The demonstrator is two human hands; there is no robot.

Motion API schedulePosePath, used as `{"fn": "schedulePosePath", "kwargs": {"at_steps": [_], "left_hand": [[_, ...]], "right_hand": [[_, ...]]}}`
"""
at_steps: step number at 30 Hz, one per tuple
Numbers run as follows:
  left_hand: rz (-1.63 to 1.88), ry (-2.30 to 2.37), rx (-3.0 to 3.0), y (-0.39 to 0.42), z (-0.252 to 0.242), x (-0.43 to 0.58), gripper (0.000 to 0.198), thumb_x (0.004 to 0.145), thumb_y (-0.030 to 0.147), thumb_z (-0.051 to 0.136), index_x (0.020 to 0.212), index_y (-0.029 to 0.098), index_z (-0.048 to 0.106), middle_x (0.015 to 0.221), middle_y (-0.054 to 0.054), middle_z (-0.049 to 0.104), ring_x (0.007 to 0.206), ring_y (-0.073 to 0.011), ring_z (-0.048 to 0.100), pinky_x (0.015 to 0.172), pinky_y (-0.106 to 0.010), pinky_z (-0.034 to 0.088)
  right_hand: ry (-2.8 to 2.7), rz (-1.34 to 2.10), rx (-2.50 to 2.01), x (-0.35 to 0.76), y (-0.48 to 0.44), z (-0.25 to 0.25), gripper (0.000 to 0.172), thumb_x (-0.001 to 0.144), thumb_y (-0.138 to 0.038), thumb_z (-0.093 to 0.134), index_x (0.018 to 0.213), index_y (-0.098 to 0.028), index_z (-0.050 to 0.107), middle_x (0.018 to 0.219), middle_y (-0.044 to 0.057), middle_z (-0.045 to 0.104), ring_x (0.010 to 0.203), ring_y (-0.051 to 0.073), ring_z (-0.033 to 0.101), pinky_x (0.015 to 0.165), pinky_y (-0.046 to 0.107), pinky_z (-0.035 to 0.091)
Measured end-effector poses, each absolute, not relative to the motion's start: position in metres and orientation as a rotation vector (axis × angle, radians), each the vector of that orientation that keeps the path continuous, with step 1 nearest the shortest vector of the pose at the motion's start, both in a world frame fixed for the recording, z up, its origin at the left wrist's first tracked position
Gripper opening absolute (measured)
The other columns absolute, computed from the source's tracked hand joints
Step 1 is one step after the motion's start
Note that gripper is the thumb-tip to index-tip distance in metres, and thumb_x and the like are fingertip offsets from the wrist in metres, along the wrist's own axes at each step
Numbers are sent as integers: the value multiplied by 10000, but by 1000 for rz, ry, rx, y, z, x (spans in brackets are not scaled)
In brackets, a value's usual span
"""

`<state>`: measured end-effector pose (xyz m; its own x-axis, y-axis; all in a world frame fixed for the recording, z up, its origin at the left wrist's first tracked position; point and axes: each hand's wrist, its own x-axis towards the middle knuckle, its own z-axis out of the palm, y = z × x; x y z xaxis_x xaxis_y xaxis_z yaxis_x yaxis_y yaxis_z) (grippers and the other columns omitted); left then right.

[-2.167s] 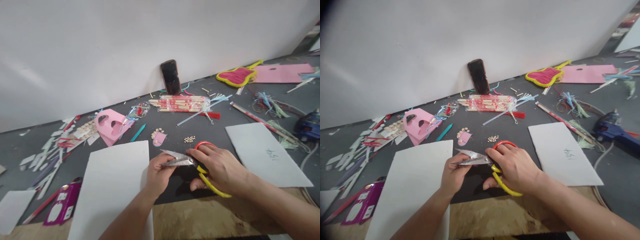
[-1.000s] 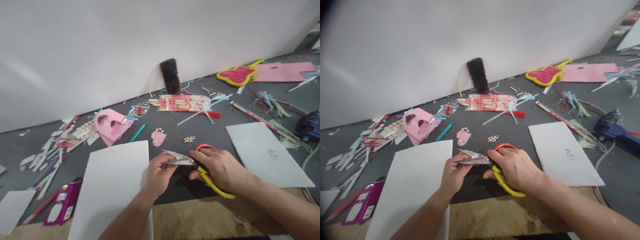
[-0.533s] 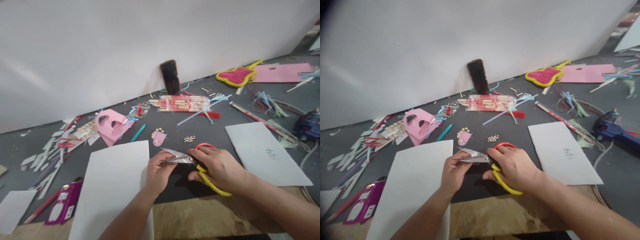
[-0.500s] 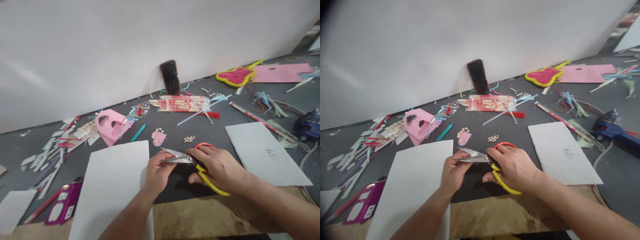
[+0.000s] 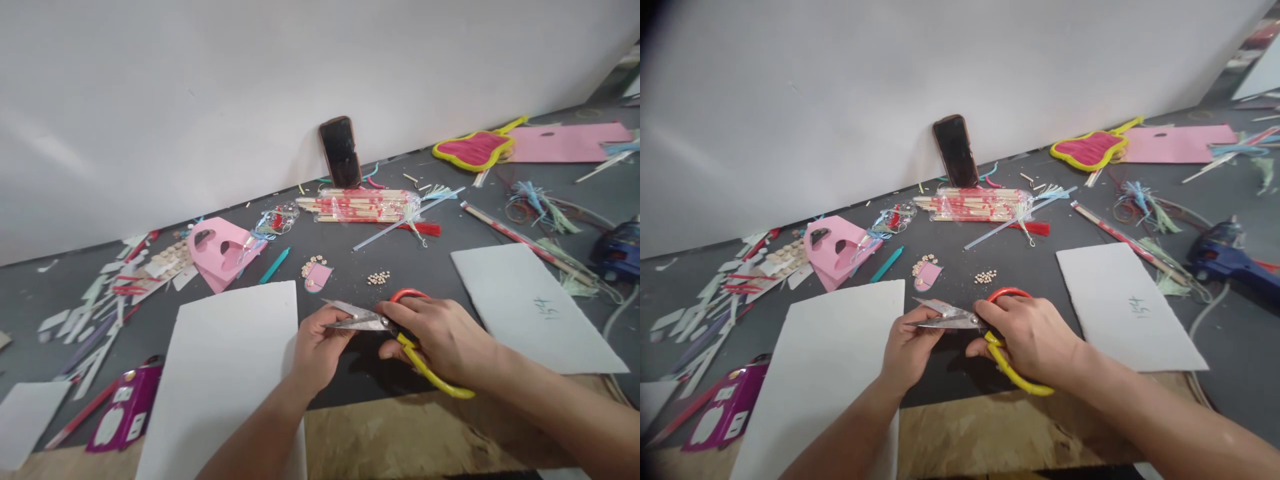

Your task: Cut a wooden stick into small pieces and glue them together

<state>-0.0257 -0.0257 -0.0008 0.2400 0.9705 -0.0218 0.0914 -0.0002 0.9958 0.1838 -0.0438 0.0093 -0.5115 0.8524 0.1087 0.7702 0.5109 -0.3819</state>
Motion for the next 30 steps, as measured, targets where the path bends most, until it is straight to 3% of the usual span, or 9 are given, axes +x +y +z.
{"fn": "schedulePosePath", "kwargs": {"at_steps": [5, 11, 19, 24, 30], "left_hand": [[1016, 1066, 1367, -28, -2, -25, 238, 773, 380, 679, 691, 156, 688, 715, -45, 650, 677, -160, 592, 620, -249, 460], [1080, 1086, 1347, -25, -4, -22, 178, 755, 325, 703, 689, 161, 711, 725, -39, 668, 693, -156, 609, 637, -243, 478], [1037, 1159, 1358, -30, -9, -29, 94, 746, 262, 699, 712, 180, 730, 734, -18, 674, 690, -151, 608, 627, -212, 476], [1027, 1186, 1366, -30, -12, -33, 125, 720, 298, 709, 767, 187, 745, 808, -29, 706, 787, -199, 630, 718, -254, 499], [1143, 1289, 1253, -27, -10, -31, 189, 600, 336, 757, 720, 190, 742, 723, -23, 718, 763, -238, 647, 677, -291, 520]], "right_hand": [[-2463, 479, -1388, 182, -46, 15, 563, 944, -595, 283, 1064, -152, 608, 751, 87, 654, 671, 205, 622, 569, 289, 403], [-2469, 399, -1418, 181, -42, 8, 563, 898, -640, 375, 1122, -166, 580, 812, 78, 655, 709, 207, 621, 585, 288, 382], [-2495, 404, -1391, 179, -42, 16, 773, 757, -779, 454, 1223, -166, 516, 911, 90, 642, 785, 227, 613, 628, 299, 408], [-2473, 356, -1410, 175, -46, 19, 720, 744, -762, 502, 1174, -185, 523, 898, 77, 645, 816, 226, 618, 667, 299, 433], [-2505, 316, -1488, 166, -49, 31, 657, 763, -732, 509, 1142, -196, 516, 915, 77, 650, 822, 239, 632, 662, 308, 464]]}}
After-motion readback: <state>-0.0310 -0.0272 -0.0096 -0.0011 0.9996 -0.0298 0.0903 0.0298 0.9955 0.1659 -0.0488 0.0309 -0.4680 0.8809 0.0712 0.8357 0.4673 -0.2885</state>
